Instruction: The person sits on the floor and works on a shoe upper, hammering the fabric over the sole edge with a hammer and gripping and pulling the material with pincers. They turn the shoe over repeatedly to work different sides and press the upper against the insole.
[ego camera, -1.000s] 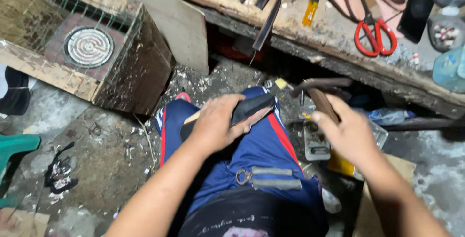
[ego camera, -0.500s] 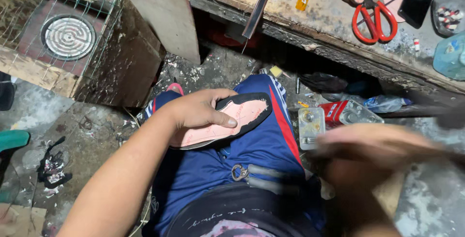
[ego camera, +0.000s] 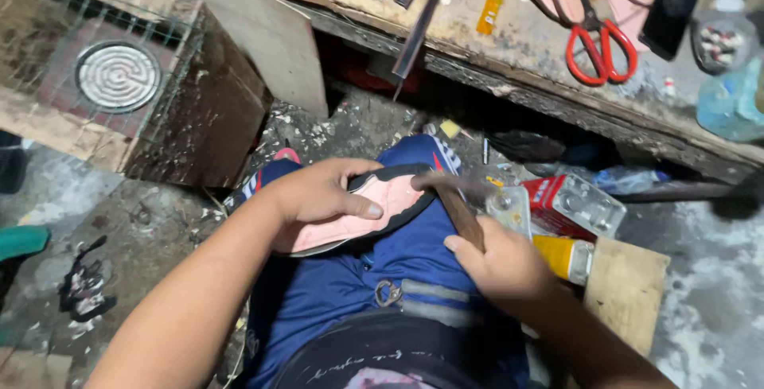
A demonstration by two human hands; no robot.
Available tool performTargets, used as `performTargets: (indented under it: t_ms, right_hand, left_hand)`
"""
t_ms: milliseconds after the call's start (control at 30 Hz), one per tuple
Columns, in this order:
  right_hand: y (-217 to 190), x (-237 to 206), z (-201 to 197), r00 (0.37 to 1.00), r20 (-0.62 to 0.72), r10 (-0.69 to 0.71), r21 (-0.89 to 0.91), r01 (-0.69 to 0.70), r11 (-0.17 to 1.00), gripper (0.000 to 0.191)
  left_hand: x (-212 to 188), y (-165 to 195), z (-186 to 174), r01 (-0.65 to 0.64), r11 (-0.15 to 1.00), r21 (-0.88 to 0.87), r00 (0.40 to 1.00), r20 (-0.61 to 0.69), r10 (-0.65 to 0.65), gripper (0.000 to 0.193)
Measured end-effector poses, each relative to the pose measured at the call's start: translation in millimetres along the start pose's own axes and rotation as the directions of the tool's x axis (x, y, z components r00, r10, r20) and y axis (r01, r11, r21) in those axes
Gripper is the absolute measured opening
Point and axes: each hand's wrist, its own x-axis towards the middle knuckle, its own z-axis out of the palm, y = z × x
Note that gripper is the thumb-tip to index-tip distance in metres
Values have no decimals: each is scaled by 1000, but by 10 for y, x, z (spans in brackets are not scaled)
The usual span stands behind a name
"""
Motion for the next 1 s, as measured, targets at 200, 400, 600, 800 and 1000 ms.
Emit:
performTargets:
  t_ms: [200,400,600,800,1000]
  right_hand:
    - [565,-303,-295,792,-452,-411,368,585,722,20]
    - [491,26,198,998,56,41,122,-48,991,27]
    - [70,-437,-97,712,-548,-439,553,702,448,51]
    - [218,118,131,989,6,145,128,-145,981,47]
    - [309,788,-584,765,-525,-374,-226,299,927,53]
  left_hand:
    - [63,-87,-89,-8,1000,-1,1000,6,8,59]
    - [152,-167,-171,-19,1000,24,998,54,17,58]
    - [256,-307,-197,-15,987,-158,995,97,31,52]
    - [215,-215,-72,-133,991,-4,991,32,133,53]
    - [-129,-122,214,-266,819,508,825,-319,466,61]
